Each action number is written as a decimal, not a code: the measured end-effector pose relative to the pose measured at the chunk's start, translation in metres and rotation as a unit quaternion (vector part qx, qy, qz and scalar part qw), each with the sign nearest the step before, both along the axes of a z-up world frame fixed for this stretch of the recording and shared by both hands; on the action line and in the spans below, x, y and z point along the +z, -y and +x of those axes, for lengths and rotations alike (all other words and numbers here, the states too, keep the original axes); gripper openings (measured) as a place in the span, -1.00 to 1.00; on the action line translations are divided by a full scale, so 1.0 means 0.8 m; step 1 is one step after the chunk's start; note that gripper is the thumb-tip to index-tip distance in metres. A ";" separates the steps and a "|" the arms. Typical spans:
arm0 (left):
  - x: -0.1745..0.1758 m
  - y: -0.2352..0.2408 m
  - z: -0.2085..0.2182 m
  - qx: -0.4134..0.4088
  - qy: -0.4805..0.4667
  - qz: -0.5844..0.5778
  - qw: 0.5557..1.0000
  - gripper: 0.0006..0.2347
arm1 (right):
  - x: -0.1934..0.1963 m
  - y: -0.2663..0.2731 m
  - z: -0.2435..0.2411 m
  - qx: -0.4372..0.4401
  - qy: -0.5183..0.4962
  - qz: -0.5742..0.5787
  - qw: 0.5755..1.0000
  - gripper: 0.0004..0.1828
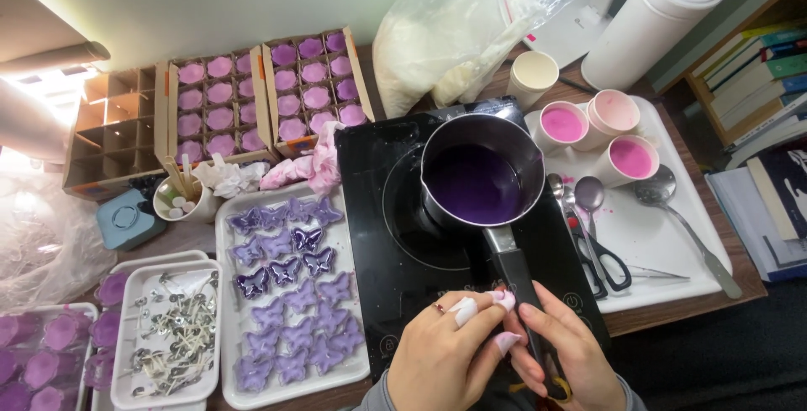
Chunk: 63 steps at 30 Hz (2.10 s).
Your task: The person stirs purple melted wax in a saucepan on a portable induction cooker, then pours the wax into paper cups, refilling one cup. They then open a large white jar of white wax granules and spoon several scoops of the granules into the saucepan before closing the jar.
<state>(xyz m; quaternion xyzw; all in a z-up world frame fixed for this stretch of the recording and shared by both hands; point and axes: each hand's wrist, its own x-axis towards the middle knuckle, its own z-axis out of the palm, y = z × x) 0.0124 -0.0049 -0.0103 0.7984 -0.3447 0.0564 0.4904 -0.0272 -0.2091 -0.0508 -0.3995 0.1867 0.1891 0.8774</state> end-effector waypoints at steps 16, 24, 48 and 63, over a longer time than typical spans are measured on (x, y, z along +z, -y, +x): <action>0.018 0.047 0.020 -0.055 0.045 0.040 0.997 -0.69 | 0.037 0.080 0.003 -0.015 0.099 -0.059 0.993 -0.51; 0.012 0.061 0.033 -0.079 0.031 0.063 0.994 -0.68 | 0.036 0.152 0.017 -0.022 0.213 -0.163 0.963 -0.49; 0.016 0.059 0.052 -0.069 0.010 0.080 0.994 -0.69 | 0.033 0.237 0.006 -0.136 0.135 -0.331 0.924 -0.46; -0.005 0.069 0.037 -0.114 0.003 0.130 0.985 -0.64 | -0.001 0.269 -0.039 -0.167 0.060 -0.467 0.866 -0.47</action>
